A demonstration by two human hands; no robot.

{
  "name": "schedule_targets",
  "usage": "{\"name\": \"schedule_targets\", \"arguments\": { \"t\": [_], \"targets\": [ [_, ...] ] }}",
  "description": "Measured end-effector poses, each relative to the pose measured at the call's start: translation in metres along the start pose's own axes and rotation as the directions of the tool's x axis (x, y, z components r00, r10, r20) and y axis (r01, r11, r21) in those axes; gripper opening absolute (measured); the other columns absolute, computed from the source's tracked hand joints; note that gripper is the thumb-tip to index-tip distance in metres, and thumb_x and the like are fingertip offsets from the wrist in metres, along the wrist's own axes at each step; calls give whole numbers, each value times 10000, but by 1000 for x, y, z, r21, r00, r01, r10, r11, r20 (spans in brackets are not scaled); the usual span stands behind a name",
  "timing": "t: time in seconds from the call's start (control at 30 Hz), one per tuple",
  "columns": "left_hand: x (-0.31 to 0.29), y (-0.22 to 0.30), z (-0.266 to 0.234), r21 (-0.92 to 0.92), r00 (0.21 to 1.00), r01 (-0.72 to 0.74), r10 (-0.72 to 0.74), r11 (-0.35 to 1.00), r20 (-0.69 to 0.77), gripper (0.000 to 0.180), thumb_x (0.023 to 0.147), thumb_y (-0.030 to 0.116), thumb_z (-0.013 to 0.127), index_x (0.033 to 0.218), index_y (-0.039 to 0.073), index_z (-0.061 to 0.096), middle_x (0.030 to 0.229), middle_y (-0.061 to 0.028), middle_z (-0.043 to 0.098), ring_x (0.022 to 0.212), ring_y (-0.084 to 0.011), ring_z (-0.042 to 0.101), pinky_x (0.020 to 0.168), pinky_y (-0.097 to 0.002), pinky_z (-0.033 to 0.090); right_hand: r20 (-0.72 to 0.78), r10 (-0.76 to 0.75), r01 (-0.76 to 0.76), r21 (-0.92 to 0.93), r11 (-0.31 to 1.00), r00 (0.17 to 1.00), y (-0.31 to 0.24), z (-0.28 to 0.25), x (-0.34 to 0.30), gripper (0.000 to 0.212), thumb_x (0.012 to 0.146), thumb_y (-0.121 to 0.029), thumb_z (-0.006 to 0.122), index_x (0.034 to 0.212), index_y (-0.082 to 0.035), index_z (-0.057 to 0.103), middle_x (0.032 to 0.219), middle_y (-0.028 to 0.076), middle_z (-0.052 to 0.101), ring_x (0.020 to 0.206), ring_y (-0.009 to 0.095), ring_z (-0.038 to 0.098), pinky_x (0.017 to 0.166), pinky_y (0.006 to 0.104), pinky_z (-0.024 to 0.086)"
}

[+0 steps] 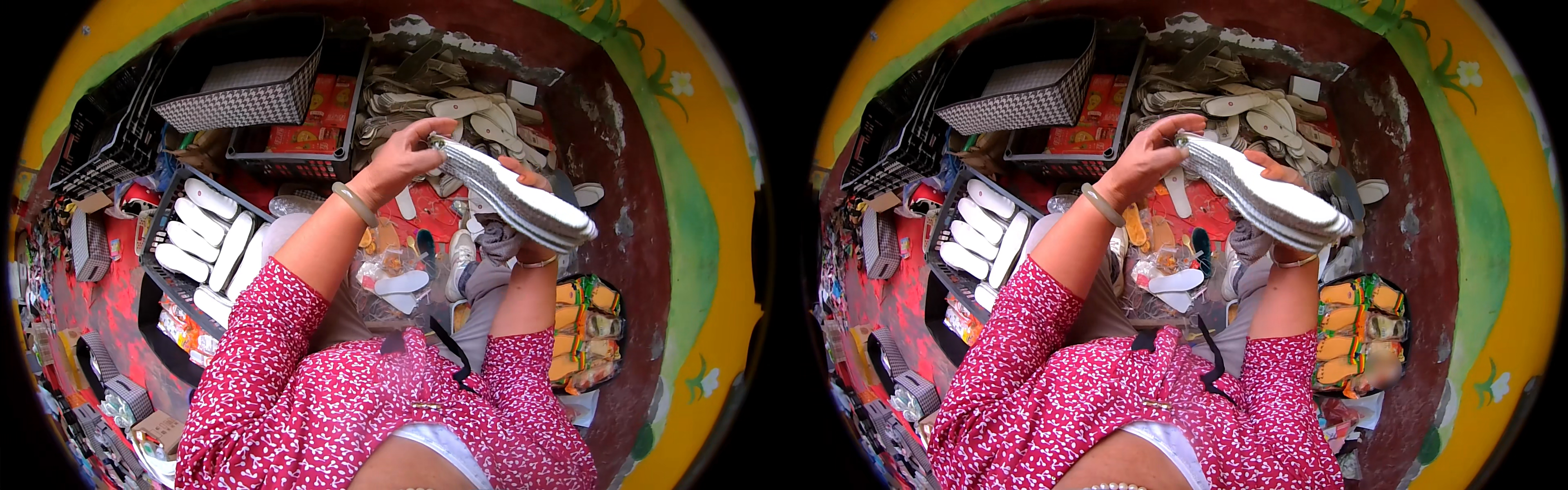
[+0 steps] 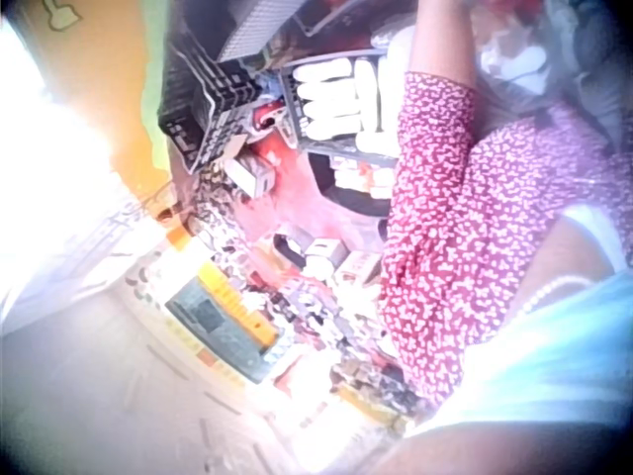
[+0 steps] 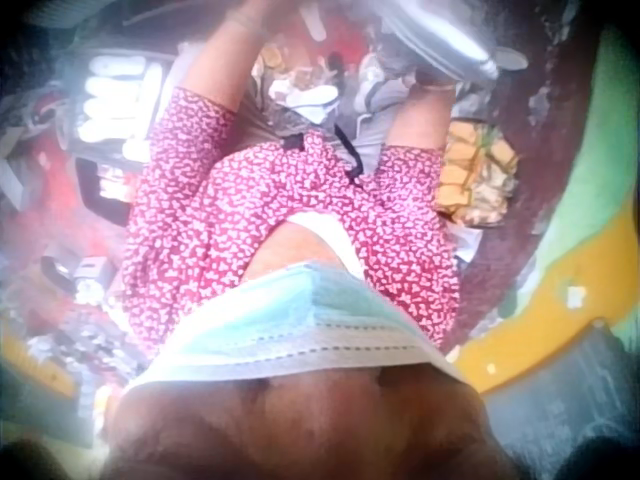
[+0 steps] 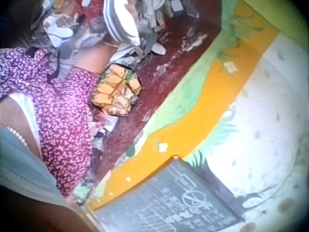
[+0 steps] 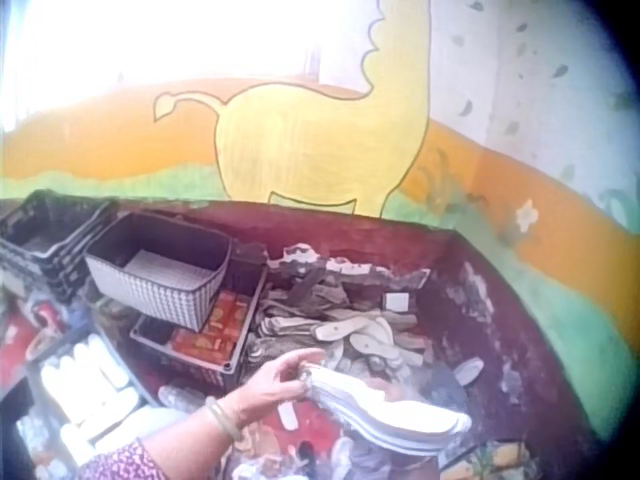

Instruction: The person sorts white shoe insoles from a large pile into a black plastic crate by hand, handling them in small stacks and placing them neatly.

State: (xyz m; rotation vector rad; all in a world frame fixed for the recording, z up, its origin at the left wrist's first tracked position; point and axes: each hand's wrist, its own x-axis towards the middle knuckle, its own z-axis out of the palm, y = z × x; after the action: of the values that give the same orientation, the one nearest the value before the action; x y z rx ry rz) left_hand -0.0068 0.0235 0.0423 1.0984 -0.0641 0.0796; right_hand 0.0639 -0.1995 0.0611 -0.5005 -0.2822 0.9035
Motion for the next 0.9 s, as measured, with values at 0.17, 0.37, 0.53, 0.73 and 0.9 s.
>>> {"name": "schedule_targets", "arguments": {
  "t": [0.17,0.37,0.53,0.73,0.9],
  "targets": [
    [-4,2,-1,288,980,-169,130,943,147,584,679,4,497,1261,-24,451,1236,-96,500,1117,-166,490,984,-287,359,166,-362,390,-562,730,917,7,0,-19,315,760,-205,691,984,3,616,1224,273,496,1116,347,532,902,398,492],
    [-6,-2,3,662,987,-144,63,735,146,478,682,-22,458,1152,-72,525,1095,-116,599,999,-163,561,928,-257,406,188,-267,319,-711,627,945,-1,9,-29,339,735,-239,718,934,19,627,1202,251,525,1066,275,560,882,336,464],
    [-2,-10,1,362,997,-71,62,929,36,406,684,-72,396,1032,-90,603,993,-146,645,926,-180,608,881,-274,457,242,-268,358,-716,599,933,-2,11,-30,325,756,-265,698,889,24,633,1181,269,530,1038,273,567,869,338,461],
    [2,-8,-8,-272,977,180,-203,945,-60,330,642,-96,389,866,-105,631,865,-187,650,829,-246,638,828,-309,498,424,-287,478,-463,747,859,-2,2,-34,311,820,-282,649,916,8,588,1205,302,488,1131,404,498,890,488,466],
    [7,-19,-20,110,952,265,-241,958,-190,276,723,-22,448,905,-48,654,943,-174,651,952,-245,610,867,-325,458,442,-351,480,-222,849,825,-4,-20,-30,221,861,-213,590,965,-32,515,1316,286,354,1199,502,384,927,557,444]
  ]
}}
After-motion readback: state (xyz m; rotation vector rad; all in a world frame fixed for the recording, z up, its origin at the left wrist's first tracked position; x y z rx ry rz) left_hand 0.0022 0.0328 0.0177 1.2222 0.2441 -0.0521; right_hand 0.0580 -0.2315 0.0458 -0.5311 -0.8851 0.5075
